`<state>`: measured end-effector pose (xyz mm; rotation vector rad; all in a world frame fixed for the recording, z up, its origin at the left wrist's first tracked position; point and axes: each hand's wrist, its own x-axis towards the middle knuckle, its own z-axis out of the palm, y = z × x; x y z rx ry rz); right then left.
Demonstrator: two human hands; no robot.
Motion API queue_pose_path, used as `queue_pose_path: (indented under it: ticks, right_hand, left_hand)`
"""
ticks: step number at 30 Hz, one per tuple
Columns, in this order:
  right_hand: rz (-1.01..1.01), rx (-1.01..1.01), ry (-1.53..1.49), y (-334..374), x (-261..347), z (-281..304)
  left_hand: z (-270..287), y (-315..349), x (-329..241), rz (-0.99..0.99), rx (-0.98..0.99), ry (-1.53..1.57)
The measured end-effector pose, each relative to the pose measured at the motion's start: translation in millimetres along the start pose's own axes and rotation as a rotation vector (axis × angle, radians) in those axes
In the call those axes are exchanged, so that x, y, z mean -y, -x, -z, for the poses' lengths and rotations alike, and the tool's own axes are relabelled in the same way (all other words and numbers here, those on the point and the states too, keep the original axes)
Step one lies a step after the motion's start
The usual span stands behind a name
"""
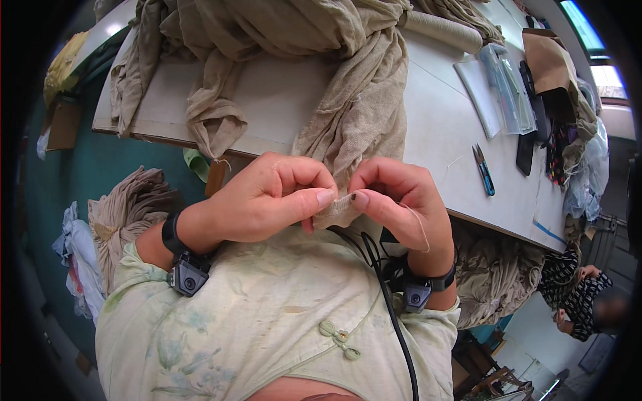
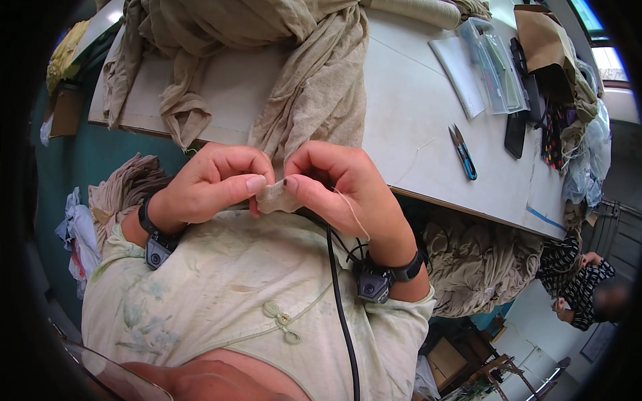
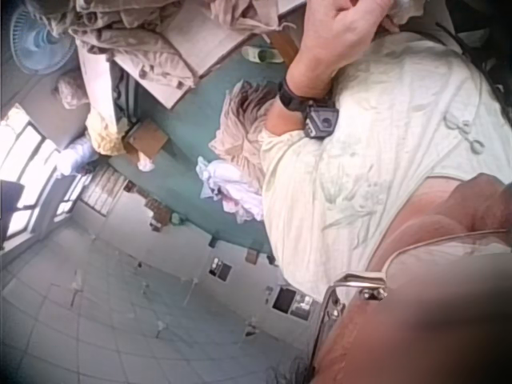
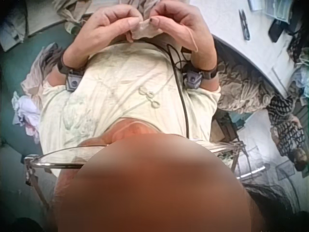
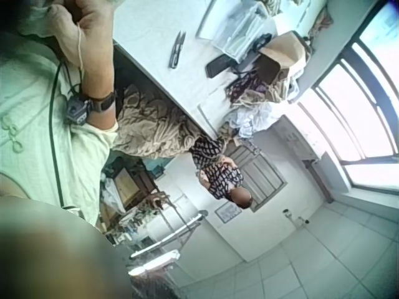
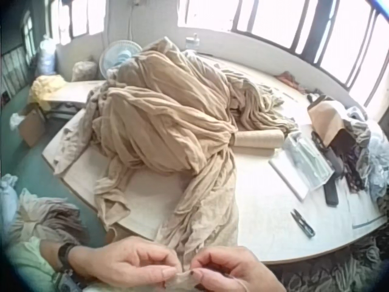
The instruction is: Hand-sewing a piece of tan fabric using a needle and thread.
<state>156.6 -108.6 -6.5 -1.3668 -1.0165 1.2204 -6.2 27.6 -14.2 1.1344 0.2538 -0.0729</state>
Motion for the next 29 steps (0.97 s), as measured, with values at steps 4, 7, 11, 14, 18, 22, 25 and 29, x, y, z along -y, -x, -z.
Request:
queue_pose_path:
  ticks: [4, 7, 11, 14, 18, 22, 25, 29]
  right_hand:
    - [-0.023, 0.001, -0.037, -0.5, -0.2, -0.7]
    - [-0.031, 0.003, -0.023, -1.5, 0.1, 0.0]
    - [-0.003, 0.016, -0.033, -1.8, -2.8, 0.6]
    - [0.050, 0.003, -0.005, -1.6, -4.8, -1.6]
    - [0.097, -0.033, -0.023, 0.2, -1.1, -3.8]
    - [0.009, -0.099, -0.037, -0.9, -0.8, 6.7]
    - [0.007, -0.092, -0.025, -1.2, -4.5, 11.2]
    - [0.026, -0.095, -0.082, 1.3, -6.2, 13.0]
  left_hand:
    - [1.0, 1.6, 0.2, -0.003, 0.004, 0.003]
    - [0.3, 1.1, 1.4, 0.023, -0.001, 0.062]
    - [2.6, -2.0, 6.4, -0.099, -0.009, -0.012]
    - [5.0, -5.8, 11.2, -0.134, 0.007, -0.001]
    - [0.5, -9.2, 6.8, -0.007, -0.008, 0.125]
    - [3.2, -13.8, 0.3, -0.018, 0.009, 0.067]
    - [3.8, -16.5, -3.7, 0.008, 0.022, -0.036]
    - [1.2, -20.6, -8.2, 0.066, 0.018, -0.037]
